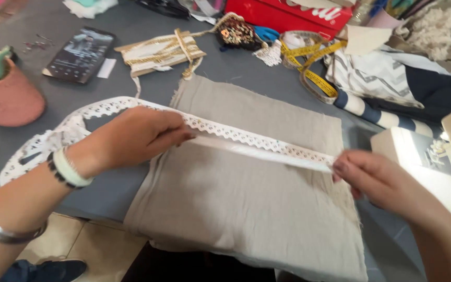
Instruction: Positioning and aligning lace and ribbon trim on a piece of fabric
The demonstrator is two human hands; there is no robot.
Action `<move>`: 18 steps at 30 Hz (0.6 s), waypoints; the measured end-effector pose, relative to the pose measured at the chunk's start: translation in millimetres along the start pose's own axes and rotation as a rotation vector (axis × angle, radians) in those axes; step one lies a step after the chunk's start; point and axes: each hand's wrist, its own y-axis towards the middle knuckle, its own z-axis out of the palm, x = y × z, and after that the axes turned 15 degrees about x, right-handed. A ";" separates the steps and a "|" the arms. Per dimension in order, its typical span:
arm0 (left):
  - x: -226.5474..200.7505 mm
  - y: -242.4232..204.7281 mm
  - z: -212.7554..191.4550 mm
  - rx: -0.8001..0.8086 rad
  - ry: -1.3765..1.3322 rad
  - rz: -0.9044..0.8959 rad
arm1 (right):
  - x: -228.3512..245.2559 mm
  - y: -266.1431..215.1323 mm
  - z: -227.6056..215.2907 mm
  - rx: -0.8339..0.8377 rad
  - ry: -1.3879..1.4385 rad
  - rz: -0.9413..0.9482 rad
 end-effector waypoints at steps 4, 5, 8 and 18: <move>13.1 -7.9 26.4 0.097 0.154 -0.249 | -45.3 -26.1 40.4 -0.191 0.067 0.332; 17.3 -7.5 32.0 0.061 0.197 -0.272 | -52.1 -26.4 51.0 -0.267 -0.044 0.479; 25.8 -3.0 43.7 -0.018 0.252 -0.286 | -45.3 -14.0 65.5 -0.279 -0.096 0.521; 25.0 -3.1 54.3 -0.148 0.389 -0.327 | -87.1 -11.8 84.7 -0.519 -0.536 0.465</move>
